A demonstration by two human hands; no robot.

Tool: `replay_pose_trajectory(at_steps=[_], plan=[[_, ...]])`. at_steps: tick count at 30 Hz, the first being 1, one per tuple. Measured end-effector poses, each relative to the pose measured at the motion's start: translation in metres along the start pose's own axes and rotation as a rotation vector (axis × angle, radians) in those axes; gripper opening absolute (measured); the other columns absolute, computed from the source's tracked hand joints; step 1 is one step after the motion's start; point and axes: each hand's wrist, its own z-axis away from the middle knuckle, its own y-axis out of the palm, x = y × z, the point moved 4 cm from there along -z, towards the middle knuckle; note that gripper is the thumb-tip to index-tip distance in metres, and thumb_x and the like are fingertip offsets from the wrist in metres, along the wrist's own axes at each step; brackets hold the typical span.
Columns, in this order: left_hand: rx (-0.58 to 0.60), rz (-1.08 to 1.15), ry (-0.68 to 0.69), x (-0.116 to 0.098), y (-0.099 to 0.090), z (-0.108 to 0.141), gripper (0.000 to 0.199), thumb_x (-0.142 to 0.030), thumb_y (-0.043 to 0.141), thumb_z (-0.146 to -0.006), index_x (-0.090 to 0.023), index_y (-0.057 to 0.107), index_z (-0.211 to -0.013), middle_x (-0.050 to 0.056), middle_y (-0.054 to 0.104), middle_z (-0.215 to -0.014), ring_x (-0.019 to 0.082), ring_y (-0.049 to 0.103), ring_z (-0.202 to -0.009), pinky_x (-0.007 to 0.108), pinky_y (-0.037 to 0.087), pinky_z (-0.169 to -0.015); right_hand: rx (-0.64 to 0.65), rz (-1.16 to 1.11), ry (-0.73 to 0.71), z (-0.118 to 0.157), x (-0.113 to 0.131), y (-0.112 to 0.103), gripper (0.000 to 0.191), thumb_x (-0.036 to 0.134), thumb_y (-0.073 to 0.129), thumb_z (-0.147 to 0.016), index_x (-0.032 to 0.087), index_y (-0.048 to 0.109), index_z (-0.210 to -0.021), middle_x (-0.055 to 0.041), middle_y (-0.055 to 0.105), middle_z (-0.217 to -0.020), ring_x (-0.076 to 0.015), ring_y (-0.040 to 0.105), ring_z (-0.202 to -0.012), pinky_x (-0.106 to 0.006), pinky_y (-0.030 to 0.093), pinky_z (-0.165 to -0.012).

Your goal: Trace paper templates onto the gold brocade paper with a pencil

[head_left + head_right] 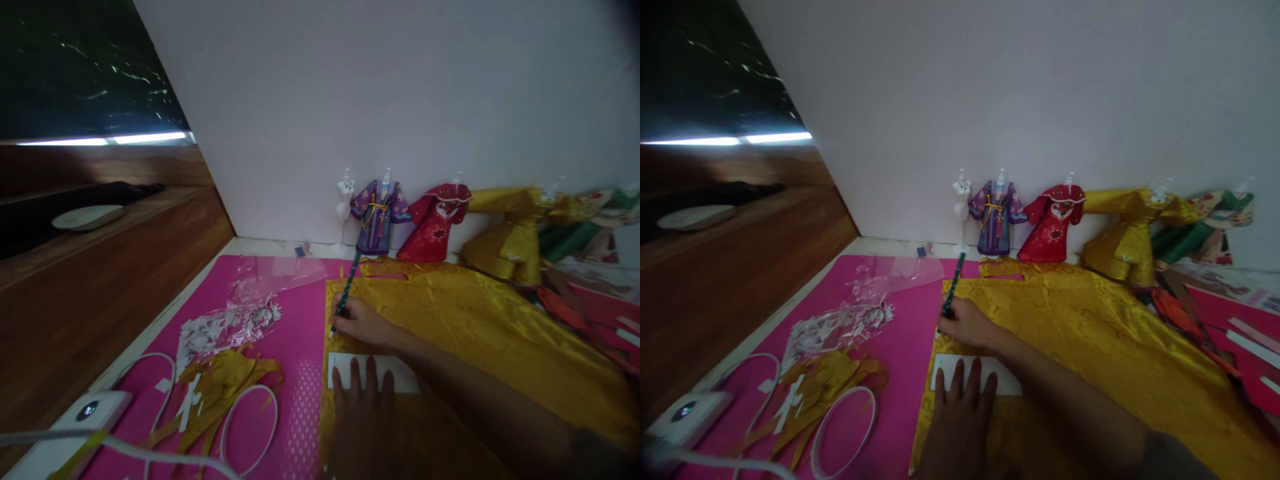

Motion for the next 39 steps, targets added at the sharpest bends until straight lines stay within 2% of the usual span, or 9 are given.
replay_pose_trajectory(at_steps=[4,8,11,16,23,27,32,35,39], plan=[[0.079,0.090,-0.020,-0.002,-0.007,0.000,0.096,-0.078,0.050,-0.084,-0.025,0.025,-0.159,0.014,0.015,-0.166,0.049,0.010,-0.149,0.077,0.009,-0.115,-0.108,-0.008,0.009,0.042,-0.006,-0.028,0.028,0.035,0.036,-0.102,0.021,0.059,-0.111,-0.0044,0.072,-0.087,-0.0180,0.068,-0.070,-0.031,0.054,-0.066],[0.070,0.198,-0.041,-0.007,-0.010,0.003,0.100,-0.080,0.046,-0.082,-0.022,0.022,-0.159,0.013,0.009,-0.166,0.045,0.001,-0.151,0.072,-0.006,-0.116,-0.132,0.108,0.007,0.096,-0.008,-0.039,0.010,0.028,0.054,-0.092,0.024,0.062,-0.089,-0.0031,0.070,-0.077,-0.0199,0.066,-0.068,-0.032,0.049,-0.064],[-0.019,0.186,-0.029,-0.005,-0.003,0.003,0.103,-0.079,0.056,-0.077,-0.024,0.023,-0.159,0.010,0.012,-0.166,0.044,0.003,-0.151,0.070,-0.007,-0.116,-0.163,0.173,0.008,0.122,-0.009,-0.038,0.009,0.016,0.055,-0.082,0.024,0.057,-0.085,-0.0027,0.067,-0.079,-0.0196,0.063,-0.072,-0.031,0.047,-0.065],[-0.082,0.131,-0.023,0.000,0.007,0.001,0.108,-0.074,0.068,-0.070,-0.028,0.026,-0.158,0.010,0.015,-0.166,0.045,0.008,-0.151,0.070,-0.005,-0.117,-0.204,0.216,0.018,0.136,-0.015,-0.031,0.015,0.015,0.060,-0.076,0.024,0.054,-0.087,-0.0018,0.065,-0.081,-0.0195,0.060,-0.072,-0.032,0.046,-0.067],[-0.050,0.101,-0.051,-0.004,-0.006,0.003,0.109,-0.075,0.068,-0.070,-0.028,0.025,-0.159,0.010,0.016,-0.167,0.045,0.009,-0.151,0.070,-0.002,-0.118,-0.242,0.212,0.004,0.140,-0.024,-0.024,0.020,0.012,0.059,-0.076,0.024,0.054,-0.091,-0.0026,0.067,-0.088,-0.0203,0.062,-0.079,-0.033,0.047,-0.073],[0.001,0.100,-0.063,-0.009,-0.022,0.005,0.098,-0.073,0.056,-0.083,-0.018,0.027,-0.158,0.014,0.021,-0.165,0.044,0.014,-0.151,0.068,0.005,-0.120,-0.241,0.209,-0.007,0.140,-0.027,-0.023,0.026,0.008,0.059,-0.072,0.024,0.056,-0.092,-0.0015,0.068,-0.089,-0.0204,0.063,-0.083,-0.034,0.048,-0.077],[0.036,0.073,-0.075,-0.007,-0.045,0.003,0.046,-0.037,0.044,-0.100,-0.015,0.052,-0.139,0.013,0.038,-0.159,0.037,0.031,-0.146,0.059,0.024,-0.120,-0.238,0.203,-0.001,0.139,-0.028,-0.023,0.030,0.005,0.059,-0.070,0.024,0.057,-0.094,-0.0019,0.069,-0.090,-0.0204,0.064,-0.083,-0.033,0.049,-0.076],[0.046,0.041,-0.041,-0.001,-0.054,-0.003,0.025,-0.024,0.048,-0.100,-0.016,0.062,-0.119,0.012,0.054,-0.142,0.029,0.052,-0.128,0.051,0.042,-0.108,-0.240,0.206,0.012,0.139,-0.028,-0.023,0.032,0.003,0.059,-0.070,0.024,0.057,-0.094,-0.0019,0.070,-0.090,-0.0208,0.065,-0.084,-0.034,0.049,-0.077],[0.081,-0.001,0.011,0.012,-0.061,-0.012,0.018,-0.030,0.058,-0.099,-0.015,0.064,-0.108,0.007,0.063,-0.118,0.021,0.063,-0.102,0.042,0.054,-0.088,-0.228,0.212,0.019,0.138,-0.030,-0.023,0.032,0.004,0.060,-0.069,0.024,0.058,-0.095,-0.0018,0.071,-0.091,-0.0211,0.066,-0.085,-0.035,0.050,-0.077]])
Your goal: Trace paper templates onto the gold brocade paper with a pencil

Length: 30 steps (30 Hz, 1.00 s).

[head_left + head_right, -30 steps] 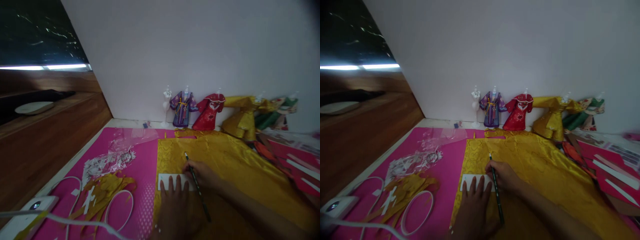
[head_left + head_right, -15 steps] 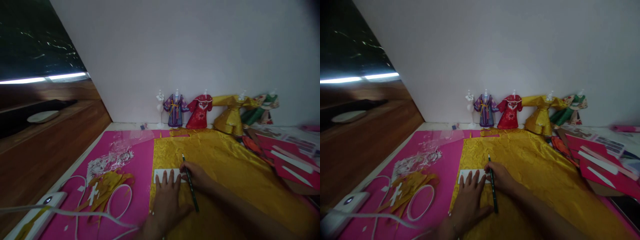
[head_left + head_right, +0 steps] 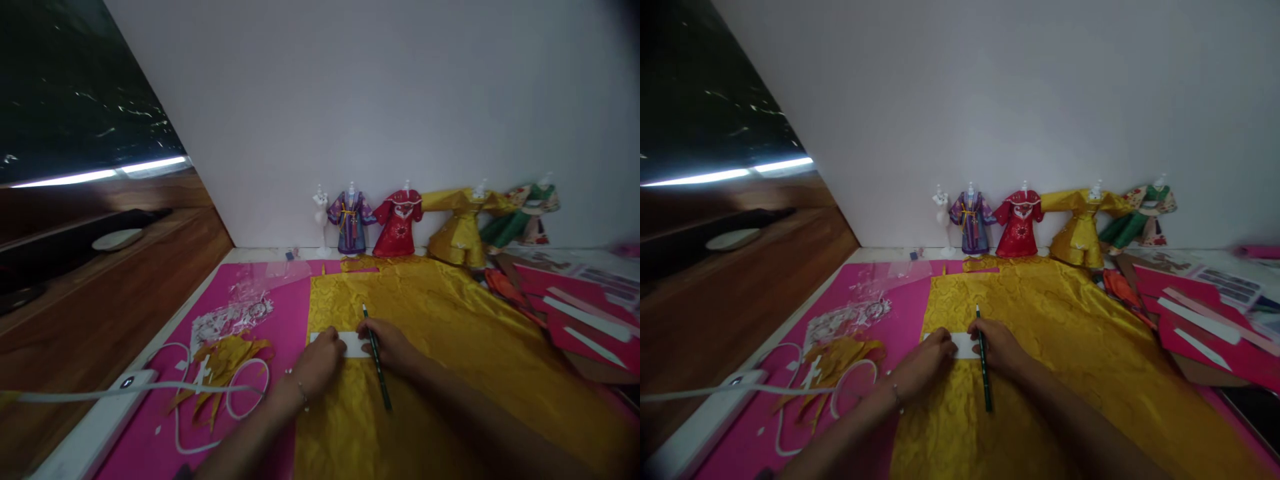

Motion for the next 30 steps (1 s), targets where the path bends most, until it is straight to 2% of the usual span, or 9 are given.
replay_pose_trajectory(at_steps=[3,9,14,18,21,23,30], plan=[[0.051,-0.036,0.084,0.011,-0.006,-0.010,0.020,-0.031,0.063,-0.097,-0.017,0.065,-0.110,0.007,0.064,-0.117,0.023,0.062,-0.105,0.044,0.054,-0.090,0.005,0.008,-0.004,0.000,-0.001,0.000,0.031,0.005,0.061,-0.070,0.023,0.059,-0.094,-0.0022,0.071,-0.092,-0.0216,0.066,-0.086,-0.035,0.049,-0.078],[0.188,-0.073,0.334,0.028,-0.021,-0.036,0.022,-0.030,0.065,-0.095,-0.018,0.065,-0.114,0.008,0.063,-0.122,0.024,0.062,-0.109,0.046,0.053,-0.094,0.017,0.022,-0.019,0.000,0.000,0.000,0.030,0.004,0.061,-0.070,0.023,0.059,-0.093,-0.0021,0.071,-0.092,-0.0209,0.067,-0.086,-0.034,0.048,-0.079],[0.224,-0.108,0.485,0.033,-0.028,-0.043,0.026,-0.027,0.068,-0.093,-0.019,0.065,-0.118,0.009,0.055,-0.139,0.029,0.052,-0.127,0.053,0.045,-0.105,0.017,0.034,-0.026,0.000,0.004,0.000,0.031,0.002,0.060,-0.070,0.021,0.060,-0.094,-0.0030,0.072,-0.091,-0.0213,0.067,-0.085,-0.035,0.048,-0.079],[0.202,-0.121,0.521,0.038,-0.028,-0.042,0.040,-0.015,0.068,-0.088,-0.023,0.063,-0.127,0.008,0.039,-0.156,0.032,0.036,-0.142,0.057,0.033,-0.114,0.018,0.039,-0.020,0.000,0.005,-0.001,0.031,0.003,0.060,-0.072,0.022,0.061,-0.095,-0.0024,0.072,-0.092,-0.0215,0.067,-0.086,-0.035,0.048,-0.080],[0.194,-0.122,0.529,0.044,-0.027,-0.041,0.062,-0.003,0.067,-0.078,-0.032,0.061,-0.133,0.005,0.029,-0.164,0.032,0.029,-0.148,0.053,0.027,-0.118,0.019,0.044,-0.003,0.000,0.004,-0.002,0.030,0.004,0.060,-0.072,0.023,0.060,-0.095,-0.0023,0.072,-0.092,-0.0213,0.067,-0.085,-0.034,0.047,-0.078],[0.199,-0.122,0.531,0.046,-0.026,-0.041,0.071,-0.001,0.066,-0.073,-0.036,0.060,-0.135,0.003,0.027,-0.165,0.033,0.028,-0.148,0.051,0.024,-0.119,0.016,0.051,0.014,0.001,0.003,-0.002,0.030,0.004,0.060,-0.072,0.023,0.060,-0.095,-0.0021,0.072,-0.091,-0.0214,0.067,-0.085,-0.034,0.046,-0.079],[0.240,-0.117,0.523,0.050,-0.028,-0.042,0.074,-0.005,0.063,-0.072,-0.039,0.058,-0.138,0.003,0.024,-0.166,0.037,0.023,-0.150,0.058,0.023,-0.118,0.022,0.067,0.048,0.001,0.002,-0.003,0.034,0.003,0.063,-0.069,0.023,0.061,-0.096,-0.0014,0.073,-0.091,-0.0218,0.067,-0.086,-0.036,0.046,-0.082]])
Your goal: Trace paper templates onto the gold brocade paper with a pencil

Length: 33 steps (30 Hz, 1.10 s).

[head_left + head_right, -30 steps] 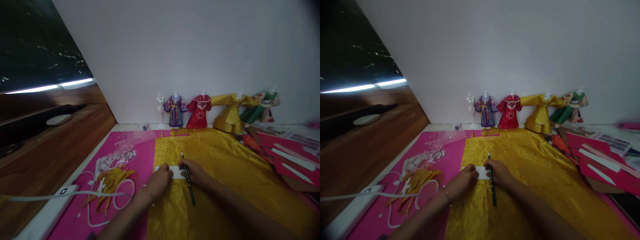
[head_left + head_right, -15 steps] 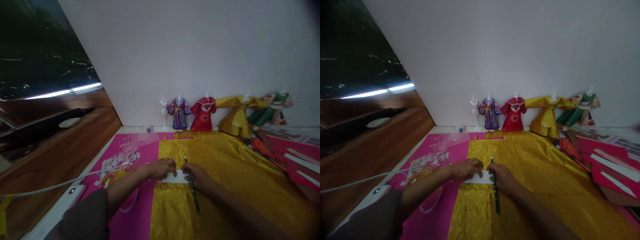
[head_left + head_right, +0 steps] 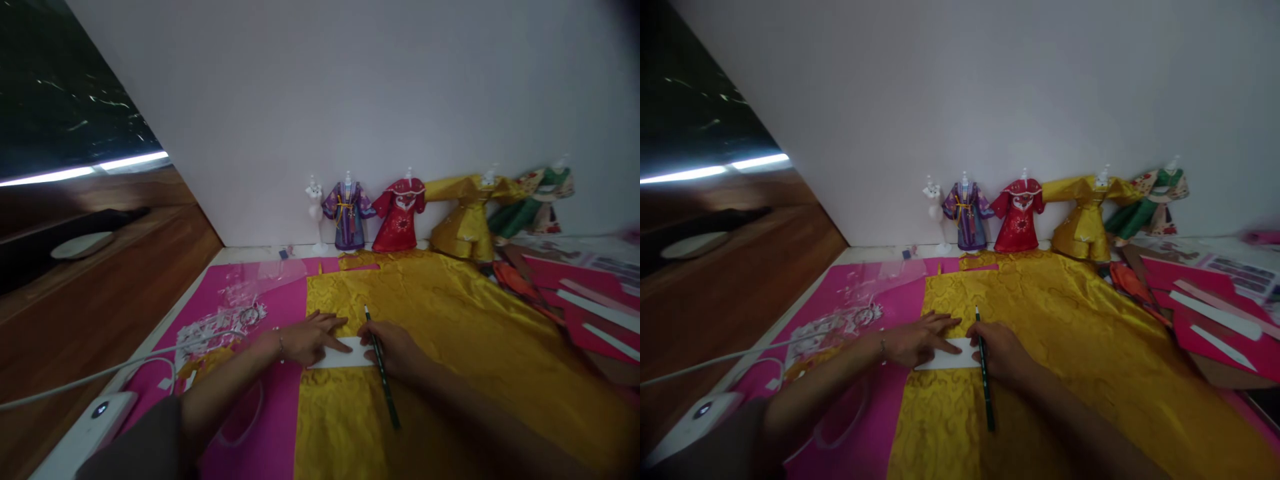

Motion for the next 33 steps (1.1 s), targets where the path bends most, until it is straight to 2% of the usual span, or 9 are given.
replay_pose_trajectory(at_steps=[5,10,15,19,22,25,29,31,33], plan=[[0.024,0.019,-0.007,0.002,-0.001,0.000,0.077,-0.005,0.062,-0.071,-0.042,0.057,-0.138,0.002,0.018,-0.168,0.040,0.013,-0.152,0.067,0.018,-0.117,0.028,-0.012,-0.003,-0.004,0.007,-0.009,0.031,0.002,0.060,-0.072,0.024,0.062,-0.093,-0.0012,0.074,-0.087,-0.0217,0.067,-0.081,-0.034,0.045,-0.077],[0.041,0.026,-0.008,0.002,0.000,-0.002,0.079,-0.006,0.061,-0.071,-0.043,0.055,-0.140,0.001,0.013,-0.168,0.042,0.013,-0.152,0.072,0.015,-0.115,0.077,-0.073,-0.012,-0.011,0.012,-0.017,0.026,0.005,0.057,-0.074,0.024,0.061,-0.091,0.0010,0.072,-0.079,-0.0191,0.066,-0.072,-0.030,0.047,-0.069],[0.047,0.019,-0.003,0.000,-0.002,-0.002,0.077,-0.006,0.061,-0.072,-0.043,0.054,-0.140,0.002,0.013,-0.169,0.043,0.013,-0.151,0.072,0.014,-0.115,0.064,-0.163,0.032,-0.011,0.008,-0.023,0.007,0.023,0.052,-0.089,0.024,0.058,-0.093,-0.0018,0.072,-0.080,-0.0204,0.067,-0.071,-0.032,0.050,-0.064],[0.053,0.015,0.000,-0.001,-0.003,-0.002,0.076,-0.006,0.060,-0.074,-0.042,0.054,-0.141,0.004,0.014,-0.168,0.043,0.015,-0.151,0.071,0.016,-0.115,-0.022,-0.238,0.067,-0.004,0.002,-0.029,0.017,0.033,0.042,-0.100,0.024,0.057,-0.098,-0.0048,0.075,-0.091,-0.0215,0.071,-0.082,-0.035,0.055,-0.073],[0.063,0.020,0.005,-0.001,-0.003,-0.003,0.077,-0.006,0.059,-0.073,-0.042,0.053,-0.141,0.002,0.013,-0.168,0.043,0.013,-0.151,0.072,0.016,-0.115,-0.105,-0.258,0.083,0.005,0.002,-0.032,0.024,0.037,0.041,-0.101,0.024,0.059,-0.109,-0.0049,0.074,-0.087,-0.0233,0.071,-0.081,-0.038,0.055,-0.074],[0.074,0.027,0.007,0.001,-0.001,-0.004,0.077,-0.008,0.061,-0.074,-0.043,0.053,-0.141,0.000,0.012,-0.169,0.042,0.013,-0.152,0.072,0.014,-0.115,-0.118,-0.238,0.029,0.014,0.016,-0.026,0.028,0.035,0.043,-0.100,0.026,0.066,-0.112,-0.0035,0.073,-0.083,-0.0240,0.069,-0.081,-0.039,0.054,-0.076],[0.083,0.033,0.002,0.003,0.001,-0.005,0.075,-0.010,0.063,-0.076,-0.045,0.052,-0.141,-0.001,0.011,-0.169,0.041,0.012,-0.152,0.073,0.013,-0.115,-0.129,-0.180,-0.101,0.023,0.051,-0.004,0.022,0.024,0.047,-0.094,0.028,0.068,-0.099,-0.0012,0.069,-0.080,-0.0200,0.065,-0.071,-0.033,0.051,-0.067],[0.091,0.033,0.001,0.002,0.001,-0.005,0.073,-0.010,0.063,-0.077,-0.042,0.052,-0.142,0.001,0.011,-0.169,0.041,0.011,-0.152,0.072,0.013,-0.115,-0.123,-0.169,-0.053,0.023,0.062,0.011,0.015,0.019,0.051,-0.087,0.028,0.062,-0.092,0.0008,0.065,-0.074,-0.0180,0.061,-0.062,-0.030,0.048,-0.059],[0.101,0.030,-0.002,0.002,0.000,-0.005,0.071,-0.010,0.063,-0.078,-0.039,0.054,-0.142,0.004,0.012,-0.169,0.041,0.010,-0.152,0.072,0.013,-0.115,-0.104,-0.162,0.001,0.020,0.068,0.027,0.012,0.015,0.054,-0.081,0.027,0.055,-0.084,0.0009,0.064,-0.074,-0.0181,0.061,-0.062,-0.029,0.046,-0.056]])
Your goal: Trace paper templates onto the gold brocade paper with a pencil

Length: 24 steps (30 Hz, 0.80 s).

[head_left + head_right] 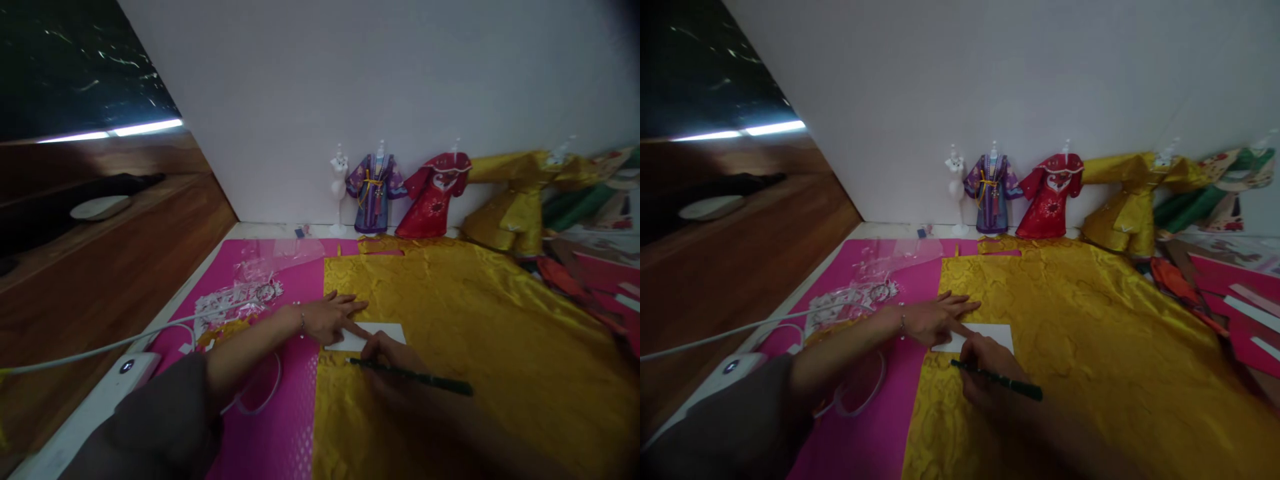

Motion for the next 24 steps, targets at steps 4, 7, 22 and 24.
replay_pose_trajectory(at_steps=[4,7,22,24], plan=[[0.012,-0.010,-0.005,0.000,-0.001,0.000,0.070,-0.010,0.063,-0.077,-0.034,0.054,-0.143,0.007,0.013,-0.168,0.040,0.010,-0.152,0.070,0.014,-0.116,0.029,0.018,-0.038,-0.009,0.000,0.022,0.018,0.011,0.055,-0.074,0.028,0.052,-0.077,-0.0003,0.065,-0.076,-0.0210,0.064,-0.071,-0.031,0.048,-0.061],[0.008,-0.018,0.000,0.000,-0.001,0.000,0.070,-0.012,0.064,-0.079,-0.034,0.053,-0.144,0.007,0.013,-0.168,0.040,0.010,-0.153,0.069,0.014,-0.116,0.048,0.014,-0.071,-0.016,-0.004,0.029,0.019,0.011,0.058,-0.072,0.028,0.050,-0.075,0.0005,0.063,-0.073,-0.0214,0.064,-0.067,-0.031,0.047,-0.058],[-0.012,-0.038,0.034,0.001,0.003,-0.001,0.068,-0.014,0.063,-0.080,-0.037,0.053,-0.143,0.005,0.015,-0.168,0.041,0.012,-0.152,0.072,0.015,-0.115,0.089,0.032,-0.005,-0.019,-0.020,0.050,0.010,0.016,0.058,-0.080,0.025,0.057,-0.077,-0.0026,0.071,-0.088,-0.0225,0.070,-0.079,-0.029,0.049,-0.065],[-0.016,-0.044,0.033,0.001,0.003,-0.001,0.068,-0.015,0.065,-0.080,-0.037,0.053,-0.143,0.005,0.016,-0.168,0.042,0.013,-0.152,0.071,0.015,-0.115,0.101,0.034,-0.007,-0.020,-0.019,0.048,0.009,0.017,0.058,-0.081,0.026,0.056,-0.079,-0.0033,0.072,-0.093,-0.0224,0.070,-0.080,-0.030,0.050,-0.065]])
